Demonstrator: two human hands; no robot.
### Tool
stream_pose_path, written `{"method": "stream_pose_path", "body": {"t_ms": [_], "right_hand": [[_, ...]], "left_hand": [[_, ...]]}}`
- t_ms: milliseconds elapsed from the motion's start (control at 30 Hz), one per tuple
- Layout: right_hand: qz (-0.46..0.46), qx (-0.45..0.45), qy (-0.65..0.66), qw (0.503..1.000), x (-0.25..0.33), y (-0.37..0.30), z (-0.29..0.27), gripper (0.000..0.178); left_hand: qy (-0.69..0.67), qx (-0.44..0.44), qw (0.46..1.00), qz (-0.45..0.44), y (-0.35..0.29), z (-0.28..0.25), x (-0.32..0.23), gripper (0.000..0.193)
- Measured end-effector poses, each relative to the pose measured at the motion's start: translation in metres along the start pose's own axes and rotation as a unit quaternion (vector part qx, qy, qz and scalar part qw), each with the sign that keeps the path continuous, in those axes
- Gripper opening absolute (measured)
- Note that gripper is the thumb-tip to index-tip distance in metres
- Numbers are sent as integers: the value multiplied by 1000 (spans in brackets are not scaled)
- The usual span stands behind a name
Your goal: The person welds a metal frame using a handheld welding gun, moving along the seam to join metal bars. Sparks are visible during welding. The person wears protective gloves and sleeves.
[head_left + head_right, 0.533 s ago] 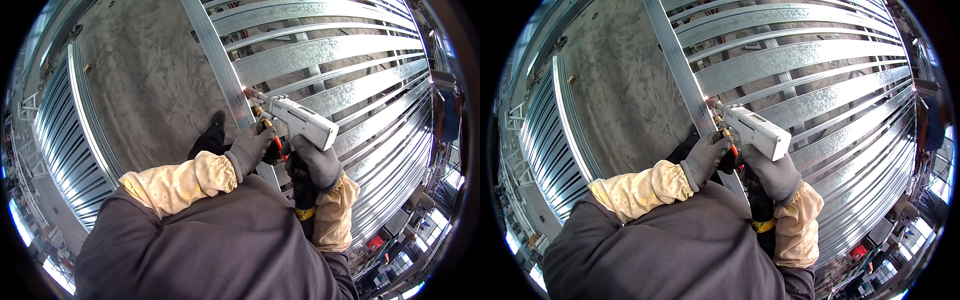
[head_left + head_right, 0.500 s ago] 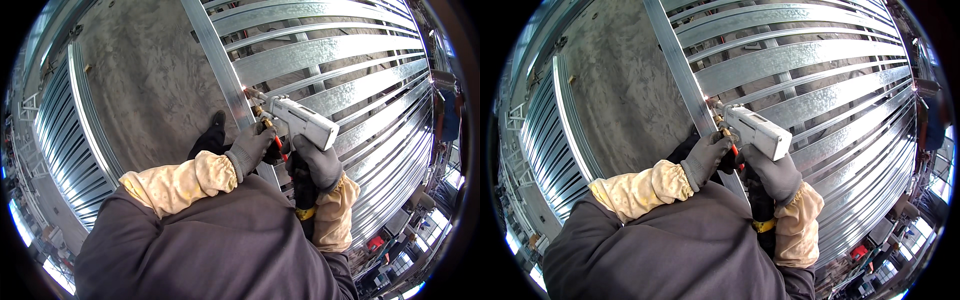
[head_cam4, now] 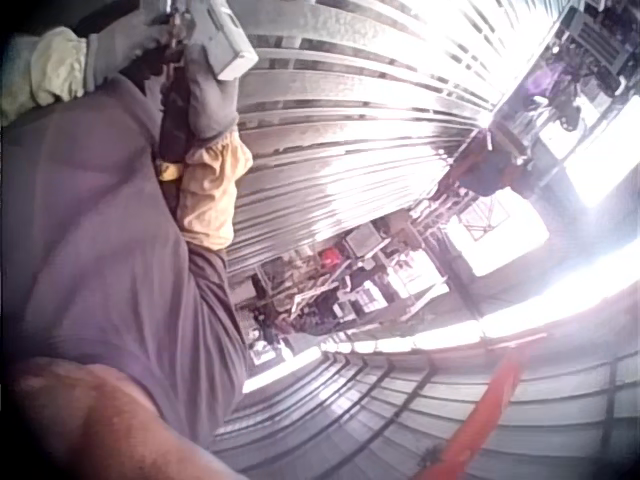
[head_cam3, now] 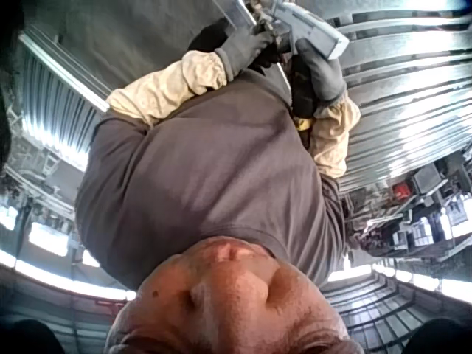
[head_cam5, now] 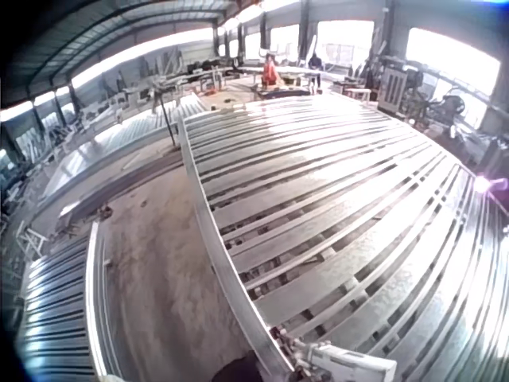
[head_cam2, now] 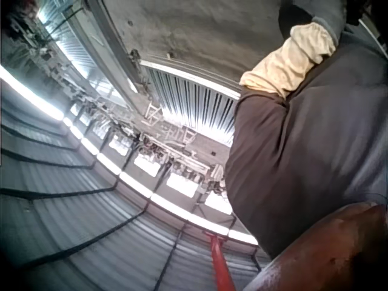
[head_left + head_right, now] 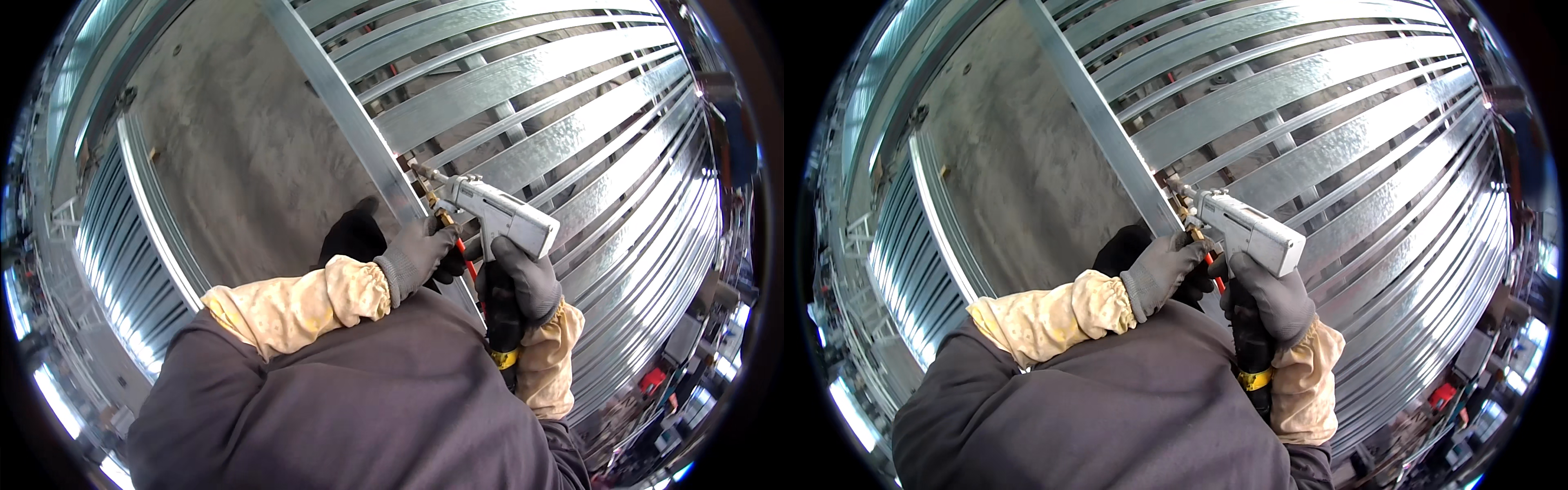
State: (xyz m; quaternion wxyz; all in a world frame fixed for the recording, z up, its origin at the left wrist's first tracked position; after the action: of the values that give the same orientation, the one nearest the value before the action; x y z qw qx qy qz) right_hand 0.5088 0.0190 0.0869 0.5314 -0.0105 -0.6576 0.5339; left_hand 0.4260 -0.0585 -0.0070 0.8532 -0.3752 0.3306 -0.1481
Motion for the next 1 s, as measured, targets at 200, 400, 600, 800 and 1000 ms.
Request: {"method": "stream_pose_path", "body": {"t_ms": [200,400,600,800,1000], "right_hand": [[-31,-101,103,989,-3,-10,3,48],[-47,-183,211,959,-16,-8,39,44],[-12,-198,213,957,-22,-12,68,40],[-12,-196,202,959,-21,-6,79,35],[4,-210,198,958,-22,-7,84,34]], "left_hand": [[62,113,985,-119,12,-1,-10,30],[95,198,942,-254,5,-33,-21,31],[183,213,920,-272,-5,-53,-34,35],[174,218,907,-315,-10,-58,-35,33],[199,219,904,-309,-7,-63,-39,32]]}}
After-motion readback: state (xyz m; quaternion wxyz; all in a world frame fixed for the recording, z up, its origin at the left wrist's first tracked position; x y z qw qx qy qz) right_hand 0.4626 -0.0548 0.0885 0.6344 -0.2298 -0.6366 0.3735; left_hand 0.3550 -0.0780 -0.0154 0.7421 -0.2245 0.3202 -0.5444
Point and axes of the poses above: each hand's wrist, its own y-axis towards the middle knuckle, its own z-axis out of the palm, x = y × z, the point moved 10 cm from there along y, towards the middle knuckle, and after that the axes turned 7 degrees about -y, right-handed, at the moved point
